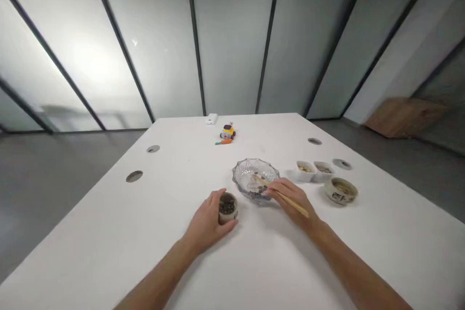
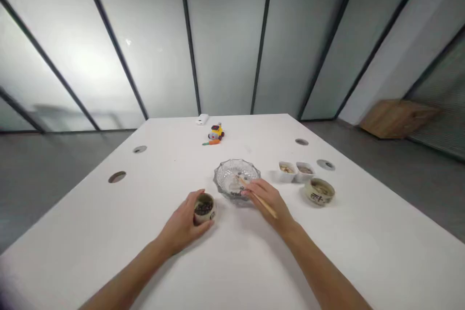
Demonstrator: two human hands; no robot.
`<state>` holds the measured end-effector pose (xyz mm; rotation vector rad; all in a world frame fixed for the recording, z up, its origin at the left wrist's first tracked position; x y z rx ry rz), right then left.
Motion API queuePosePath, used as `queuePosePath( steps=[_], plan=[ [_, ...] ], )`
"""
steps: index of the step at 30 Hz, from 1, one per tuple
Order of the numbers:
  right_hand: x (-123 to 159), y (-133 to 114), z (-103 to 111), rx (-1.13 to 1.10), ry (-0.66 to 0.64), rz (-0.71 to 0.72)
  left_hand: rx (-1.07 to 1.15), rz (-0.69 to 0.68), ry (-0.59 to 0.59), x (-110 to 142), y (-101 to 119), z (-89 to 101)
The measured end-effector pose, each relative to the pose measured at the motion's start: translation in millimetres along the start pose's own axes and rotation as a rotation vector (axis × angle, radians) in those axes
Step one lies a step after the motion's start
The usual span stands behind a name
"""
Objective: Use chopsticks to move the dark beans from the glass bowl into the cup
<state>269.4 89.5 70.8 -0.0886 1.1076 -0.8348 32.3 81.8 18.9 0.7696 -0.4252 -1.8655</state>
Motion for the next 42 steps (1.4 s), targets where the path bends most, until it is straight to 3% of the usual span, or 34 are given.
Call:
queuePosePath(
  steps=[19, 29, 35, 42],
  plan=[
    [-2.7, 2.0, 1.7, -0.016, 0.005, -0.073, 0.015, 0.002, -0.003, -0.9, -0.3, 2.5],
    [-5.4, -1.7, 6.5, 0.009, 0.075, -0.021, 0.016, 0.006, 0.009, -0.5, -1.6, 3.5],
    [-10.9, -22.2, 31.1, 0.036, 0.292, -0.089, 0.011, 0.008, 0.002, 0.3, -1.2, 2.5],
    [-10.0, -50.6, 24.5, -0.092, 0.175, -0.17, 0.007, 0.016, -0.001, 0.5, 2.3, 3.8]
  ],
)
Point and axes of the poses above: each hand's wrist, its own x-axis away from the middle knuckle, its own z-axis out of the back of the hand, y = z × x, the point moved 9 cm from there along -x, towards the middle knuckle, and after that the axes turned 8 degrees about y, right-handed, at the moved point
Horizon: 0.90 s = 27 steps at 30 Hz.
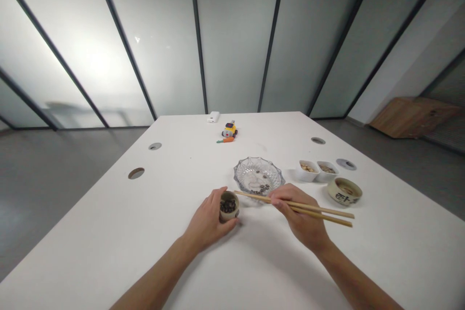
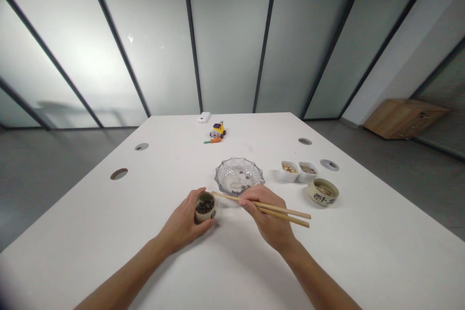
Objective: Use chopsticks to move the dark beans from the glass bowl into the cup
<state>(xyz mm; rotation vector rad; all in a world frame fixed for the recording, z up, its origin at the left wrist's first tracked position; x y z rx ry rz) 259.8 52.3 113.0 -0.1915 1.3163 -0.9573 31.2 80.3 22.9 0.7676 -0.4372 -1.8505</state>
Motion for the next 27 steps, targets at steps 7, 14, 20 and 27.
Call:
queuePosePath(
  steps=[7, 14, 20, 27],
  plan=[
    [0.5, 49.0, 2.3, 0.155, 0.019, 0.11, 0.011, -0.019, 0.012, -0.4, -1.8, 0.3],
    [-0.6, 75.7, -8.4, 0.156, -0.086, 0.039, 0.008, 0.0, -0.009, -0.9, -2.0, -0.8],
    [-1.0, 71.1, -9.3, 0.117, -0.113, 0.072, 0.015, -0.01, -0.003, -1.2, -0.8, -1.7],
    [-1.7, 67.3, -8.7, 0.113, -0.091, 0.108, 0.008, -0.027, 0.013, -0.8, -1.4, -0.6]
  ],
)
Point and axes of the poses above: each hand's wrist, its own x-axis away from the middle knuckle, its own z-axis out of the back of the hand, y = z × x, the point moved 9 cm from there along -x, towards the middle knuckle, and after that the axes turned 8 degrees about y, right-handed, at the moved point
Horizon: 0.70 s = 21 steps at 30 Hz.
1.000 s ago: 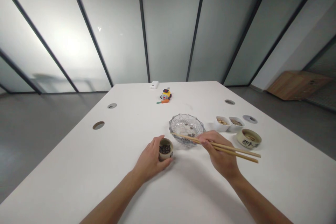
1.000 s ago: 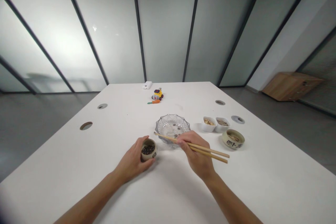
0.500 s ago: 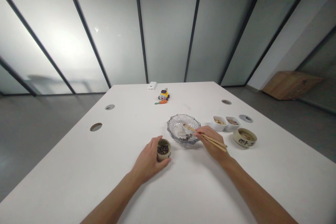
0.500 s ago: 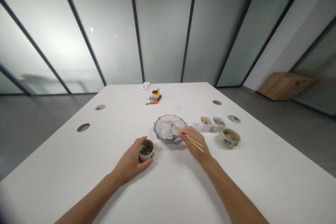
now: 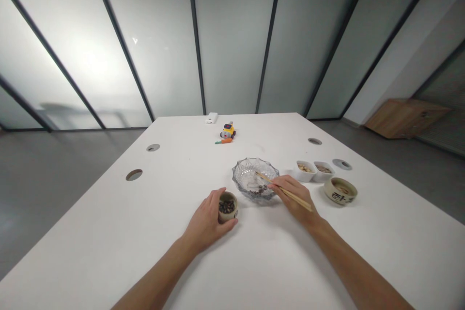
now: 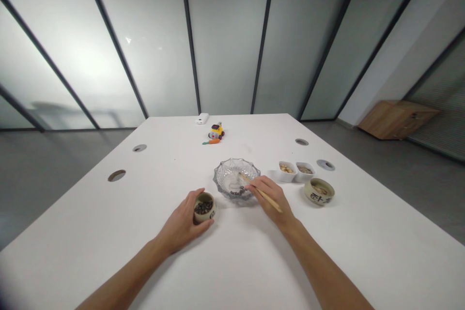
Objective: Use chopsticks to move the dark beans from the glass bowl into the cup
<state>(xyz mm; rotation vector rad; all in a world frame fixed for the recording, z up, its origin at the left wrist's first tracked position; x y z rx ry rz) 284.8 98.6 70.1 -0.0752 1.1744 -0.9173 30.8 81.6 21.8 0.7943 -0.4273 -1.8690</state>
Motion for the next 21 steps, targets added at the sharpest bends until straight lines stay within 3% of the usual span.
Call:
queuePosePath(
  steps=[6, 9, 13, 17, 21],
  plan=[
    [-8.6, -22.7, 27.4, 0.043, 0.221, -0.097, 0.0, 0.004, 0.011, 0.1, 0.7, 0.5],
    [-6.4, -37.3, 24.1, -0.076, 0.167, -0.187, -0.002, 0.001, 0.019, 0.1, 1.9, 0.9],
    [-1.6, -47.5, 16.7, -0.109, 0.064, -0.201, -0.005, 0.003, 0.014, 0.2, 2.2, 1.8],
    [-2.0, -40.4, 26.8, 0.078, 0.1, -0.059, -0.003, 0.01, -0.002, 0.6, 0.9, 1.5],
    [0.3, -23.7, 22.9, 0.113, 0.028, 0.038, 0.001, 0.013, 0.0, 0.4, -0.7, 0.9]
  ],
)
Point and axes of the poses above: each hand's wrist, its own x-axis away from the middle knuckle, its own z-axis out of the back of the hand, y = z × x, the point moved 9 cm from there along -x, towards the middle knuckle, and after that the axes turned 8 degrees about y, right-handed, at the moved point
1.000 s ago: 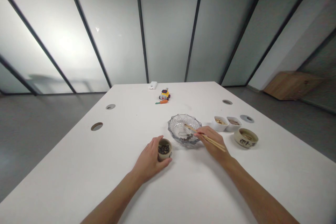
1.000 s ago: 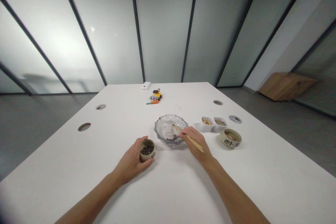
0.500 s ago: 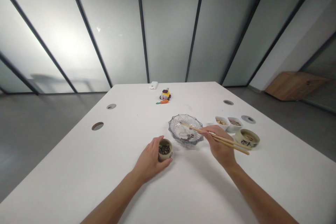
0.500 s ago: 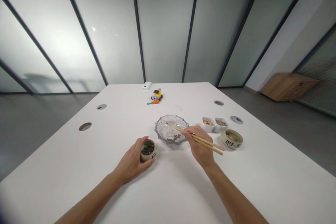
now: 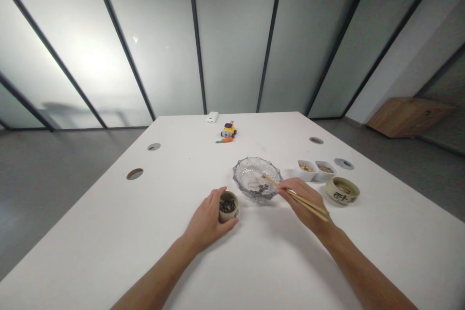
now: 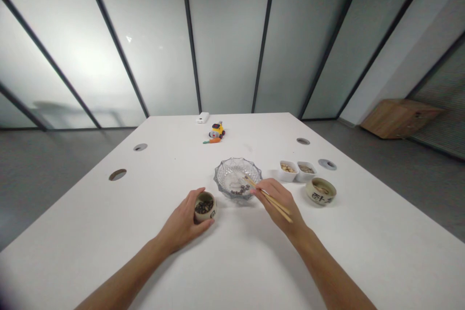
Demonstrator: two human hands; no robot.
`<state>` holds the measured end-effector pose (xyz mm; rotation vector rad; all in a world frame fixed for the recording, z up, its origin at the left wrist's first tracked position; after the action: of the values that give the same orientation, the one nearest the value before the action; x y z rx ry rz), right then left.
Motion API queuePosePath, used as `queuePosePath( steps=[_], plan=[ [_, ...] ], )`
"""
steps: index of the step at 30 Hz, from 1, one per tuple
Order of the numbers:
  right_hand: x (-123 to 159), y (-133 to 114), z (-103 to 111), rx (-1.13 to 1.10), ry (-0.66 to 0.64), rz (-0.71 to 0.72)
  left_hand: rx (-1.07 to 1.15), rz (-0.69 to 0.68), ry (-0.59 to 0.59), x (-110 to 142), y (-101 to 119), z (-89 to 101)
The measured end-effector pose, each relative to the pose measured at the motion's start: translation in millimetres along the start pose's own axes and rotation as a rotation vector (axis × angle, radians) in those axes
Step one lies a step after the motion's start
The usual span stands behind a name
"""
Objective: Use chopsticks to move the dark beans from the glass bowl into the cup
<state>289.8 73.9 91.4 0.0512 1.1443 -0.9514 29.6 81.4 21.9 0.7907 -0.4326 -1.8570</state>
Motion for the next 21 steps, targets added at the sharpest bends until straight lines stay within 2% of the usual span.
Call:
queuePosePath(
  steps=[7, 15, 21],
  plan=[
    [4.7, 16.3, -7.8, 0.021, -0.046, -0.035, 0.005, -0.013, 0.009, -0.1, 1.4, -0.3],
    [1.8, 5.5, -5.8, -0.064, -0.055, 0.016, 0.01, -0.017, 0.008, 0.0, 0.7, -0.5],
    [-0.7, -2.5, 2.8, 0.016, -0.004, 0.042, 0.008, -0.001, 0.003, -0.2, 0.0, -0.7]
  ],
)
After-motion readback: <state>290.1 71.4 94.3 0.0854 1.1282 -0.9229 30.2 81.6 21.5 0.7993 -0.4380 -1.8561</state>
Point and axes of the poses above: each hand's wrist, its own x-axis away from the middle knuckle, its own z-axis out of the back of the hand, y = z × x, the point moved 9 cm from there along -x, towards the middle knuckle, and after that the axes turned 8 degrees about y, right-handed, at the moved point
